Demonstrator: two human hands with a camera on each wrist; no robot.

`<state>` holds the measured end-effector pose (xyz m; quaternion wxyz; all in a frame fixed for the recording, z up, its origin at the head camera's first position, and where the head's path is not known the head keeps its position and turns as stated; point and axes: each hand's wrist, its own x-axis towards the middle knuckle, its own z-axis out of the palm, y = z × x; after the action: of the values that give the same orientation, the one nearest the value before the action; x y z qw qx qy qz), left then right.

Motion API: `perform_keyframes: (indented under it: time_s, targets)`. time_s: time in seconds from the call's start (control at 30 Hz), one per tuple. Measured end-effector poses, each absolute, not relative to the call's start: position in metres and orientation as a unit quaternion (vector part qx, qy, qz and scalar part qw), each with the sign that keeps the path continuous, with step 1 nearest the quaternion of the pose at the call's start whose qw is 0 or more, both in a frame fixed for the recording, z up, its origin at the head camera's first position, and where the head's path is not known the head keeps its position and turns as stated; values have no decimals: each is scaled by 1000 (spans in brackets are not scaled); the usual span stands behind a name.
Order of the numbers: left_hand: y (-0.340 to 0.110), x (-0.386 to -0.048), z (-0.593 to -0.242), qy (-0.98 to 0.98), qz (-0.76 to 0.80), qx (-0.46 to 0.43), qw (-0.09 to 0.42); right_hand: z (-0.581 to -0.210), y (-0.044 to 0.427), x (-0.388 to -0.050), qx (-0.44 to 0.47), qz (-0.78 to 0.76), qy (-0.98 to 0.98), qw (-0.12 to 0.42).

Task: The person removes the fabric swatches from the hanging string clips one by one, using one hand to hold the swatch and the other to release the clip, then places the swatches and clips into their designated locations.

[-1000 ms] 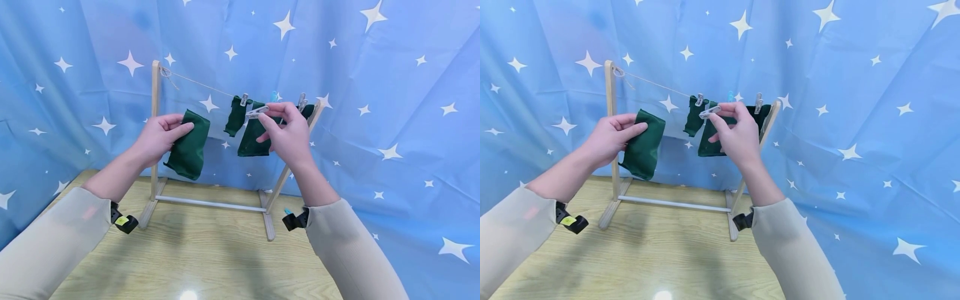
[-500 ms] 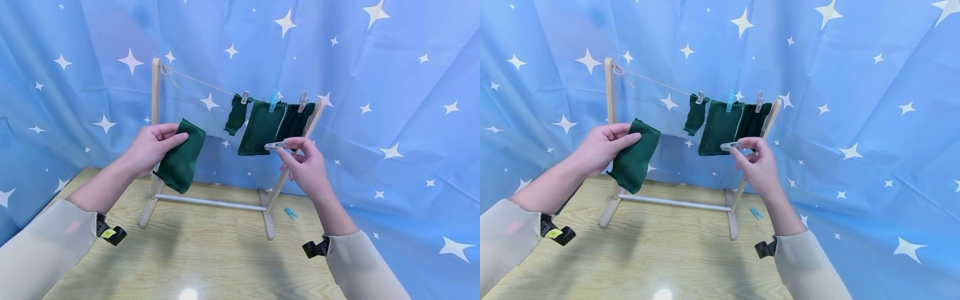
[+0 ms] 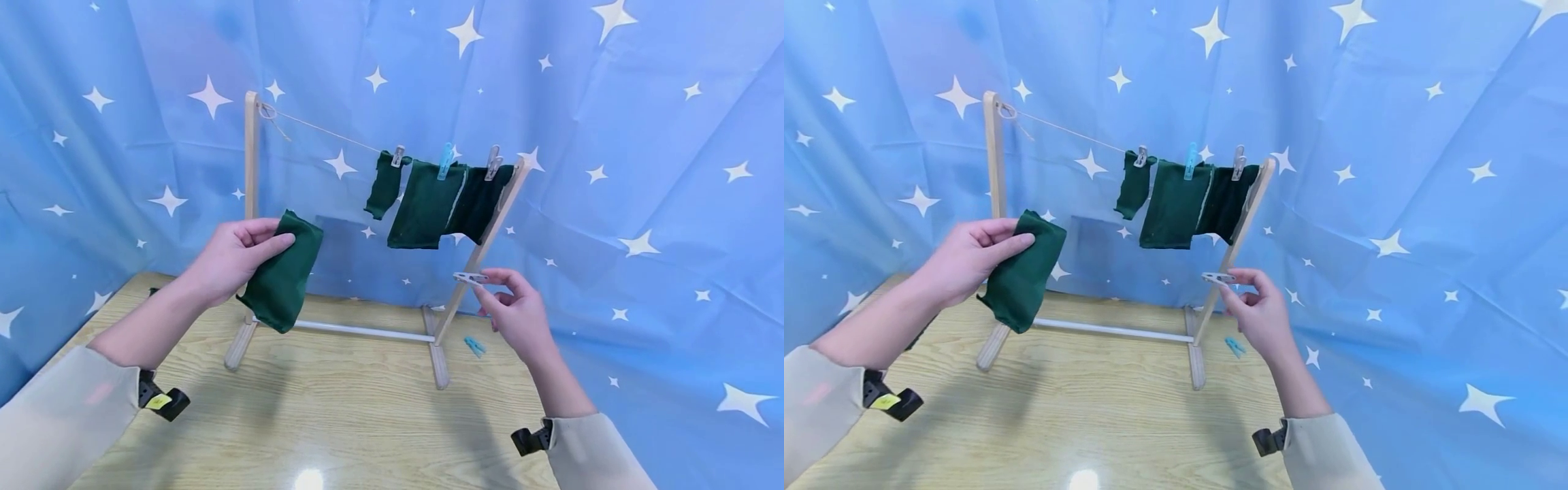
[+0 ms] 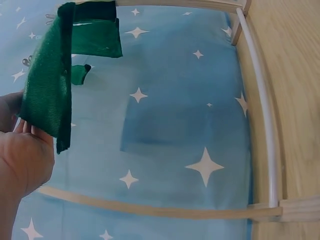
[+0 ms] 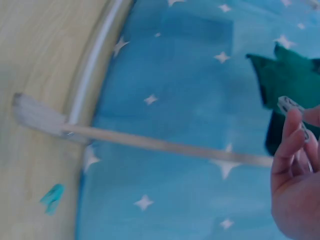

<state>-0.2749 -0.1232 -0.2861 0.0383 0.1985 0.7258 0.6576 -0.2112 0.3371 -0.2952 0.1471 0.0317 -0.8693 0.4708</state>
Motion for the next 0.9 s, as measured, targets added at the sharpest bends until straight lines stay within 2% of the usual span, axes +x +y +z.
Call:
perform_keyframes:
  time_s: [0.33,0.9]
  targets:
    - [-143,-267,-306,729,656,192,41,-347,381,-212,-52,488,-864,112]
    - [-179,-264,-340,737,659,138,62,-424,441,-219,-161,489,-852,90]
